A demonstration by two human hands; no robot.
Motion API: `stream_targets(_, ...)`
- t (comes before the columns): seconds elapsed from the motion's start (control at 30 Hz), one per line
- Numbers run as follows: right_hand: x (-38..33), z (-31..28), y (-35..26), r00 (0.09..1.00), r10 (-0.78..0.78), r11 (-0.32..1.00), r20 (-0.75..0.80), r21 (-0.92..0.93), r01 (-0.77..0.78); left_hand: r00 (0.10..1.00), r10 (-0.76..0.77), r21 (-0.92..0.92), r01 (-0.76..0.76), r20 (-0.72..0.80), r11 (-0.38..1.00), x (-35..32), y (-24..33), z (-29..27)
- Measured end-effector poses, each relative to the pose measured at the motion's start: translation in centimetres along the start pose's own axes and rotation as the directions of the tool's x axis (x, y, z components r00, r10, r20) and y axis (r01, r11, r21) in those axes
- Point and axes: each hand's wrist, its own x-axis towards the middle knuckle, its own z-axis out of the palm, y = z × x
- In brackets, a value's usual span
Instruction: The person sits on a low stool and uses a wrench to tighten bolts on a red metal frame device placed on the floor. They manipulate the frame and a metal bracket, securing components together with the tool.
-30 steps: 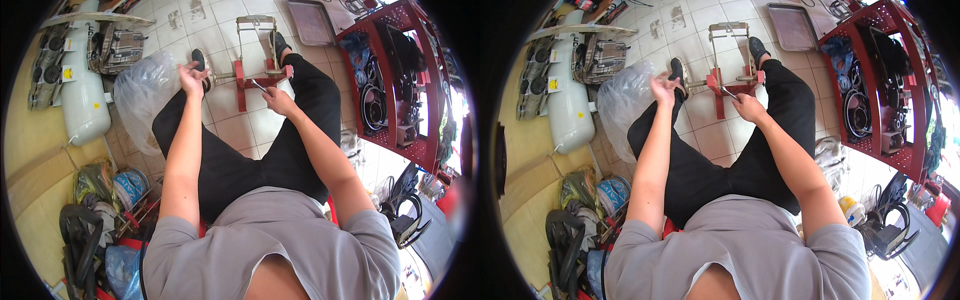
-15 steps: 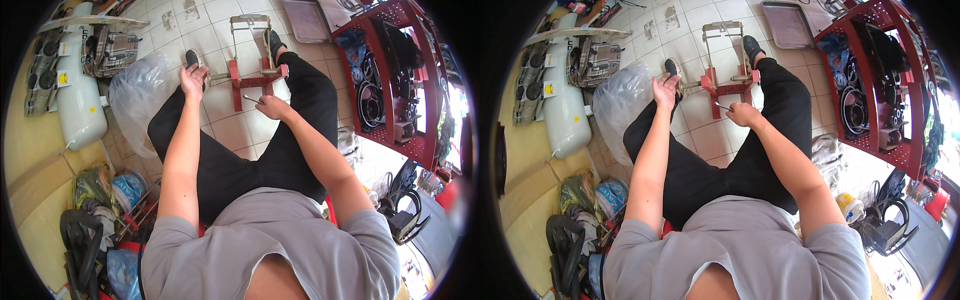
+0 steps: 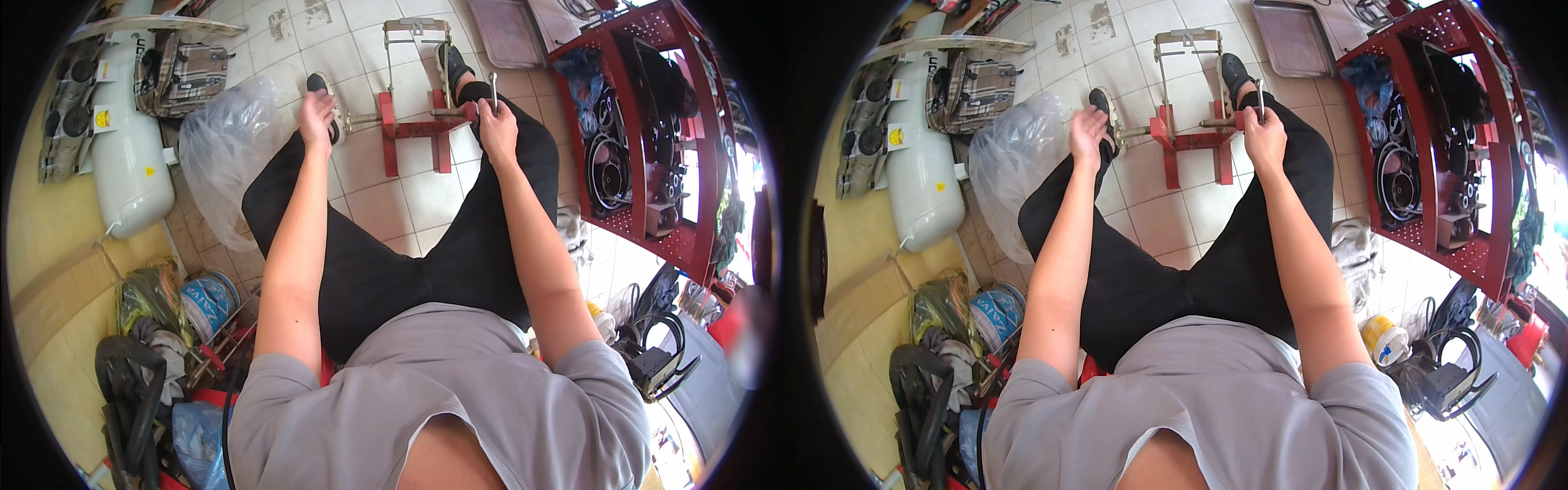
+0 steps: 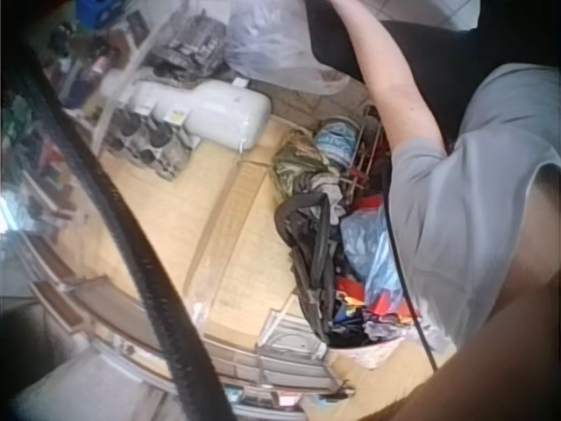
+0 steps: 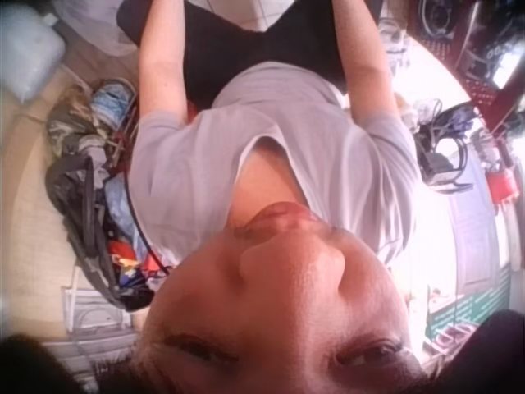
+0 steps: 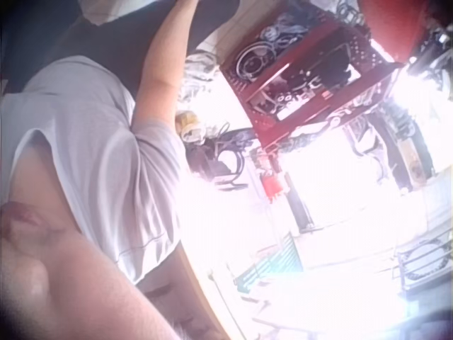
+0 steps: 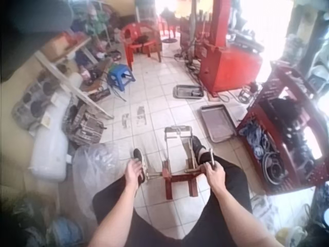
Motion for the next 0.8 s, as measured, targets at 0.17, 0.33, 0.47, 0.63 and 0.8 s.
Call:
stream_targets(0.17,0.6,0.3,0.3,0.975,0.136,0.986,0.173,-0.119,-0.117,0.96,-0.208,0.037,0.205,0.187,0.978,-1.3,-0.9,0.0)
stream_targets(0.33,0.8,0.7,1.1,0.974,0.136,0.987,0.182,-0.109,-0.117,0.999,0.022,0.06,-0.024,0.032,0.998,0.2,0.6,-1.0)
stream_targets(0.47,0.7,0.8,0.9,0.976,0.139,0.983,0.166,-0.144,-0.116,0.944,-0.33,0.246,0.317,0.013,0.916,-1.1,-2.2,0.0)
stream_targets(0.63,1.2,0.8,2.2,0.974,0.133,0.976,0.181,-0.195,-0.097,0.983,0.043,-0.441,0.041,0.177,0.896,-0.9,0.9,0.4)
stream_targets(0.8,0.6,1.1,0.1,0.958,0.158,0.975,0.239,-0.193,-0.112,0.982,-0.166,0.511,0.095,0.095,0.854,0.8,-2.8,-2.8)
